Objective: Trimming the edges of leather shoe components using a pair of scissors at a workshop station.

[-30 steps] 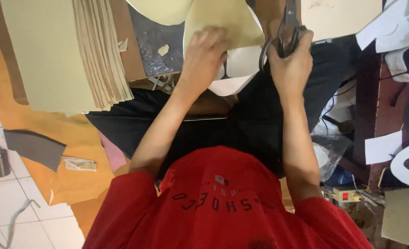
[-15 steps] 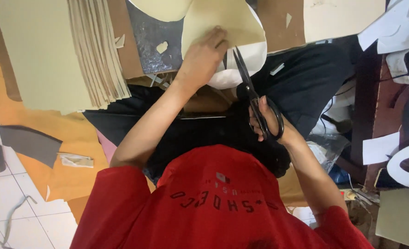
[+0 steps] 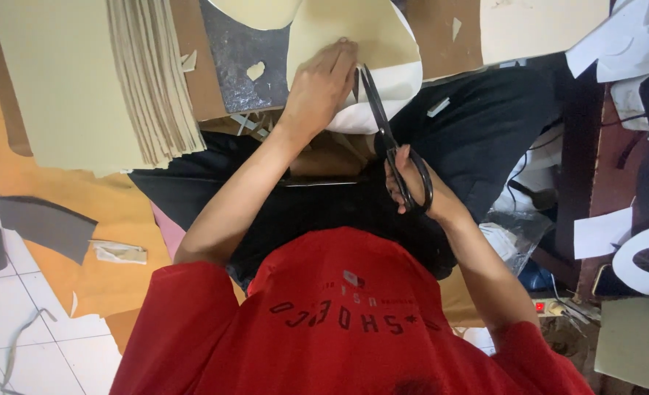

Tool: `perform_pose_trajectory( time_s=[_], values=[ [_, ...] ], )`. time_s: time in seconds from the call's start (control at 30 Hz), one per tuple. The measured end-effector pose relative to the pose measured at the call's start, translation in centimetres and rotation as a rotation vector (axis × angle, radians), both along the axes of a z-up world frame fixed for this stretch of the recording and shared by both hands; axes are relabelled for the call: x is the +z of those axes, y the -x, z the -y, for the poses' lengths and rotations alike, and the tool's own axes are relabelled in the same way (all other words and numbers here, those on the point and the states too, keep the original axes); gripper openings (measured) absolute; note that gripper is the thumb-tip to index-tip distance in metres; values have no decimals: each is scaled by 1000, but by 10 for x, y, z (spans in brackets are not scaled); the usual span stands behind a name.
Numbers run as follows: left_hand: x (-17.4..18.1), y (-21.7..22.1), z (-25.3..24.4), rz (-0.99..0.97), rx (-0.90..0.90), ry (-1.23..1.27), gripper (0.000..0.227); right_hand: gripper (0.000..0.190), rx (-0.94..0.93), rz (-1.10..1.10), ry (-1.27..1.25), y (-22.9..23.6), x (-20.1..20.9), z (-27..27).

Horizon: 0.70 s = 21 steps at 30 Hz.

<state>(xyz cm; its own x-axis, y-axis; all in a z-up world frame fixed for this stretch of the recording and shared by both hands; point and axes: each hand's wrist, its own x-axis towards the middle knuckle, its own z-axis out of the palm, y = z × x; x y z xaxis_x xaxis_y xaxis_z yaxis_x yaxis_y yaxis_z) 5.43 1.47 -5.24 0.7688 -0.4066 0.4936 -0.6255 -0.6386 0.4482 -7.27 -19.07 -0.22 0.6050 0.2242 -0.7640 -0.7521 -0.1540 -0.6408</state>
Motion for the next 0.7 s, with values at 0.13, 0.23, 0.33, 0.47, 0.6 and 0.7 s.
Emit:
perform_pose_trajectory(
  time_s=[0.13,0.23,0.33,0.47,0.6,0.7],
  values=[
    [7,4,-6,3,-79,23,18,74,-38,-22,12,-3,-11,-1],
    [11,7,-7,-15,-69,52,17,79,-55,27,-63,-4,-15,3],
    [13,8,-8,-22,-73,67,16,65,-18,135,-90,-5,-11,6],
    [0,12,-15,-157,-77,162,32,45,76,222,183,-5,1,2],
    [6,13,-22,-190,-10,128,28,49,112,223,208,-6,4,4],
    [17,12,-31,-233,-20,84,23,59,142,256,164,0,7,5]
  ],
)
